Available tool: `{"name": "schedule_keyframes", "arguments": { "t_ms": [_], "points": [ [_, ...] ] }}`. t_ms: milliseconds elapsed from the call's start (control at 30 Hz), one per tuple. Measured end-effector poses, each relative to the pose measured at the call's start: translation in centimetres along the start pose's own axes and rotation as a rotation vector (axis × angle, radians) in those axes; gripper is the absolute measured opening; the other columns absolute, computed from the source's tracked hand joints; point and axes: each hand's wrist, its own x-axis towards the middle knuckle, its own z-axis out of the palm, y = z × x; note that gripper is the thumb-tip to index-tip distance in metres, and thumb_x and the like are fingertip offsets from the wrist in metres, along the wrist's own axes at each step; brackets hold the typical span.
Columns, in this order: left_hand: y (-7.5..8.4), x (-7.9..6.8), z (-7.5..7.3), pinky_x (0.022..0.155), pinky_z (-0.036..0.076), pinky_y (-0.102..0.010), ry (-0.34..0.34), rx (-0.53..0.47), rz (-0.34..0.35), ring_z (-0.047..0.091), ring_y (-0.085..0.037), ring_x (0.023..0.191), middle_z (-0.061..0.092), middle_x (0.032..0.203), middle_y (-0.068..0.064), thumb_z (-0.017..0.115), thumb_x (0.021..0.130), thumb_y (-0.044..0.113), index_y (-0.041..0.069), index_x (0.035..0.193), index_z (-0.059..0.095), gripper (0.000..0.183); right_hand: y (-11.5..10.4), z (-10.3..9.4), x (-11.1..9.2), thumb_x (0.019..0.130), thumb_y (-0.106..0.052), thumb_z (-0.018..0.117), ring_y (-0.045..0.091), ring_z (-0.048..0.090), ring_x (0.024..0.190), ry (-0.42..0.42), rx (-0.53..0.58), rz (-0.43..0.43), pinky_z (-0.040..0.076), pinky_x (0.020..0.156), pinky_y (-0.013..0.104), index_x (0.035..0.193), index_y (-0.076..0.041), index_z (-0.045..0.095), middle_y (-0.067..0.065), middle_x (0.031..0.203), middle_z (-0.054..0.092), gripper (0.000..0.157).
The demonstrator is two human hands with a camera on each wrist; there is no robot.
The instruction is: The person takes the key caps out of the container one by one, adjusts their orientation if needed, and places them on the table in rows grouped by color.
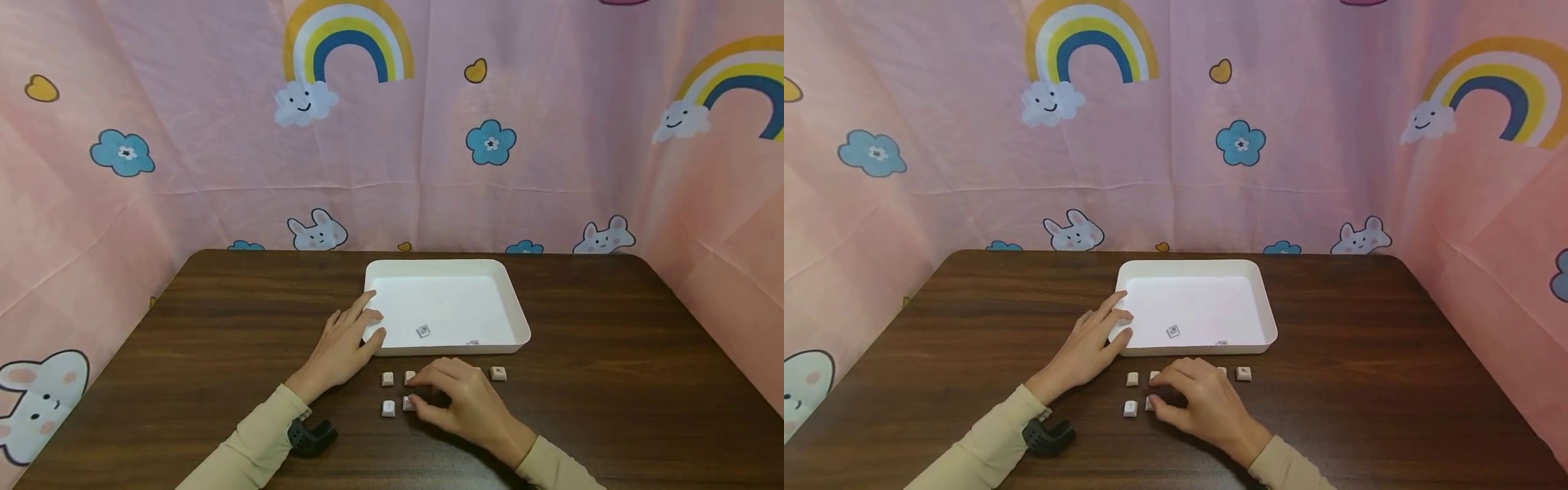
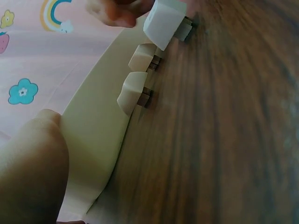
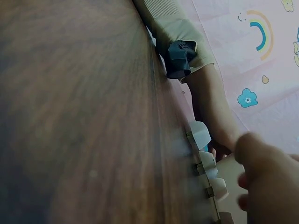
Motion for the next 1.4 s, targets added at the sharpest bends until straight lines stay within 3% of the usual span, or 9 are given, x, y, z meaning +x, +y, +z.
{"name": "schedule_keyframes", "arguments": {
  "t_ms": [167, 267, 600, 833, 1100, 1400],
  "points": [
    [-0.01, 0.11, -0.02, 0.114, 0.022, -0.073, 0.001, 0.007, 0.003, 0.049, -0.046, 0.135, 0.031, 0.166, -0.006, 0.051, 0.106, 0.037, 0.014, 0.128, 0.061, 0.033, 0.29, -0.09, 0.24, 0.097, -0.027, 0.067, 0.011, 0.062, 0.091, 0.109, -0.101, 0.032, 0.046, 0.083, 0.027, 0.104, -0.015, 0.074, -0.006, 0.103, 0.07, 0.015],
    [0.03, 0.13, -0.05, 0.114, 0.022, -0.073, -0.001, 0.005, 0.003, 0.05, -0.046, 0.134, 0.031, 0.166, -0.006, 0.051, 0.106, 0.037, 0.014, 0.128, 0.061, 0.034, 0.41, -0.15, 0.3, 0.097, -0.03, 0.065, 0.017, 0.062, 0.099, 0.131, -0.153, 0.072, 0.045, 0.087, 0.033, 0.11, -0.014, 0.073, -0.001, 0.11, 0.069, 0.022],
    [0.02, 0.17, -0.01, 0.114, 0.021, -0.074, -0.007, -0.004, 0.007, 0.049, -0.043, 0.137, 0.03, 0.166, -0.006, 0.051, 0.106, 0.037, 0.014, 0.128, 0.061, 0.034, 0.73, -0.26, 0.0, 0.098, -0.044, 0.062, 0.027, 0.064, 0.113, 0.072, -0.283, 0.25, 0.036, 0.109, 0.059, 0.124, -0.009, 0.066, 0.009, 0.125, 0.066, 0.044],
    [0.04, 0.22, -0.06, 0.114, 0.02, -0.074, -0.01, -0.005, 0.005, 0.048, -0.042, 0.138, 0.03, 0.167, -0.006, 0.05, 0.107, 0.038, 0.015, 0.129, 0.061, 0.034, 0.75, -0.23, -0.22, 0.088, -0.04, 0.076, 0.025, 0.065, 0.113, -0.001, -0.328, 0.325, 0.039, 0.108, 0.054, 0.126, -0.01, 0.066, 0.006, 0.121, 0.069, 0.049],
    [-0.1, 0.17, -0.01, 0.115, 0.021, -0.073, -0.01, -0.006, 0.002, 0.048, -0.044, 0.137, 0.029, 0.167, -0.005, 0.05, 0.107, 0.038, 0.015, 0.129, 0.061, 0.034, 0.6, -0.41, -0.03, 0.089, -0.046, 0.074, 0.022, 0.064, 0.106, -0.066, -0.367, 0.382, 0.044, 0.101, 0.048, 0.125, -0.015, 0.067, 0.001, 0.117, 0.071, 0.048],
    [-0.04, 0.03, -0.01, 0.114, 0.021, -0.073, -0.009, -0.006, -0.004, 0.049, -0.044, 0.137, 0.029, 0.167, -0.005, 0.051, 0.107, 0.038, 0.015, 0.129, 0.061, 0.034, 0.61, -0.5, 0.26, 0.089, -0.048, 0.074, 0.02, 0.066, 0.098, -0.086, -0.395, 0.386, 0.048, 0.094, 0.044, 0.12, -0.017, 0.07, -0.001, 0.111, 0.073, 0.044]
  ]
}}
